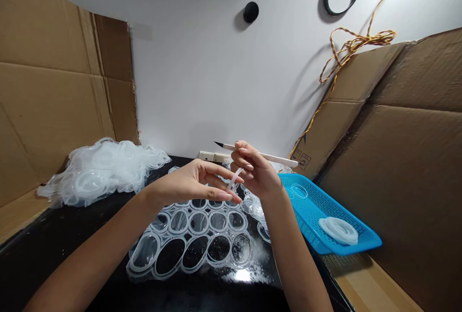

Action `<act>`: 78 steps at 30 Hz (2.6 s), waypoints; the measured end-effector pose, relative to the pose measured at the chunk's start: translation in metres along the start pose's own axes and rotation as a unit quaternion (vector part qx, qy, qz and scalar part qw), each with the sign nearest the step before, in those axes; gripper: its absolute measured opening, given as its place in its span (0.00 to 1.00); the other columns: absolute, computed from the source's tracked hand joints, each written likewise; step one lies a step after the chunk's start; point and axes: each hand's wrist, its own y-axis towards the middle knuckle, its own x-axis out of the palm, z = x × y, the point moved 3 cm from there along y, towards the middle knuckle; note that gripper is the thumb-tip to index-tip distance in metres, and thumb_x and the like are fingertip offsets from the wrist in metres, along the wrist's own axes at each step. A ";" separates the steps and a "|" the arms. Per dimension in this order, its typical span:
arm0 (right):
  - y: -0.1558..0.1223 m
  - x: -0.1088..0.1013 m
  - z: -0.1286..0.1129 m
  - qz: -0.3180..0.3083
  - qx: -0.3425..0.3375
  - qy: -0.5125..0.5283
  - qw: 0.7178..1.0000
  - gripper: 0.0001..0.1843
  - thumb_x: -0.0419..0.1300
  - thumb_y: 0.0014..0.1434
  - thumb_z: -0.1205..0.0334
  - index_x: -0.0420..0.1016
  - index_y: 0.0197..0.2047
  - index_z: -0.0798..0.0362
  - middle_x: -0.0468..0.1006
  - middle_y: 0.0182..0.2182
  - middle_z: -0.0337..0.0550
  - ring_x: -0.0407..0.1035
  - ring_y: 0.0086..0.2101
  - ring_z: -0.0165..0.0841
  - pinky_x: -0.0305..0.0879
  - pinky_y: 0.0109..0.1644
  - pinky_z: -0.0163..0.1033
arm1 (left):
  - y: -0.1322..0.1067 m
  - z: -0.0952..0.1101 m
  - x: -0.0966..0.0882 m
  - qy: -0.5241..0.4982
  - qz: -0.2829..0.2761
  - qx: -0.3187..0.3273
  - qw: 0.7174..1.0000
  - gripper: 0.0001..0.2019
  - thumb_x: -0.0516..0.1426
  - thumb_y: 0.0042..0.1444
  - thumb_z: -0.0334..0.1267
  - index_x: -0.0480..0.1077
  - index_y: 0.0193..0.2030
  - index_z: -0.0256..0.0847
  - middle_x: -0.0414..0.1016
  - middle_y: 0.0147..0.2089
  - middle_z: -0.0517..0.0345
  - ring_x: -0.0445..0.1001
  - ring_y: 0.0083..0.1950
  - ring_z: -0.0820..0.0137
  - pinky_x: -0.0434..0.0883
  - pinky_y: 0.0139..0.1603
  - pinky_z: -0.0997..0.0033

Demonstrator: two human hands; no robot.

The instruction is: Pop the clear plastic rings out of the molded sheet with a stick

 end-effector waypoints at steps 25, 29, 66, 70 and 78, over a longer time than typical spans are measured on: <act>-0.011 0.006 -0.018 0.150 -0.112 0.121 0.975 0.12 0.49 0.53 0.71 0.69 0.33 0.46 0.73 0.25 0.33 0.69 0.40 0.25 0.65 0.40 0.33 | 0.003 0.007 -0.009 -0.250 0.086 0.245 0.933 0.27 0.50 0.49 0.39 0.55 0.59 0.57 0.49 0.66 0.71 0.63 0.57 0.59 0.69 0.45 0.65; -0.012 0.004 -0.017 0.155 -0.120 0.097 0.976 0.13 0.47 0.55 0.69 0.70 0.31 0.45 0.68 0.21 0.33 0.66 0.29 0.24 0.62 0.34 0.31 | 0.007 0.003 -0.006 -0.288 0.078 0.248 0.922 0.27 0.50 0.49 0.38 0.57 0.58 0.56 0.59 0.62 0.67 0.68 0.52 0.62 0.69 0.44 0.65; -0.011 -0.004 0.121 0.079 0.237 -0.385 0.888 0.29 0.42 0.60 0.42 0.78 0.34 0.51 0.68 0.22 0.41 0.61 0.26 0.31 0.59 0.32 0.36 | -0.167 -0.145 -0.050 0.484 0.278 -0.281 0.781 0.09 0.48 0.56 0.39 0.67 0.31 0.44 0.69 0.34 0.58 0.67 0.39 0.64 0.63 0.40 0.64; -0.018 -0.006 0.126 0.084 0.242 -0.371 0.892 0.29 0.42 0.60 0.42 0.77 0.35 0.51 0.69 0.24 0.42 0.62 0.27 0.31 0.60 0.32 0.37 | -0.174 -0.133 -0.048 0.399 0.307 -0.248 0.828 0.11 0.45 0.58 0.43 0.65 0.31 0.44 0.70 0.34 0.59 0.68 0.38 0.66 0.64 0.40 0.67; -0.023 0.017 0.151 0.018 0.230 -0.363 0.903 0.26 0.41 0.61 0.44 0.76 0.41 0.46 0.72 0.26 0.42 0.67 0.32 0.34 0.63 0.39 0.40 | -0.213 -0.129 -0.054 0.418 0.394 -0.239 0.783 0.12 0.48 0.58 0.47 0.67 0.35 0.43 0.71 0.33 0.58 0.70 0.34 0.66 0.65 0.35 0.70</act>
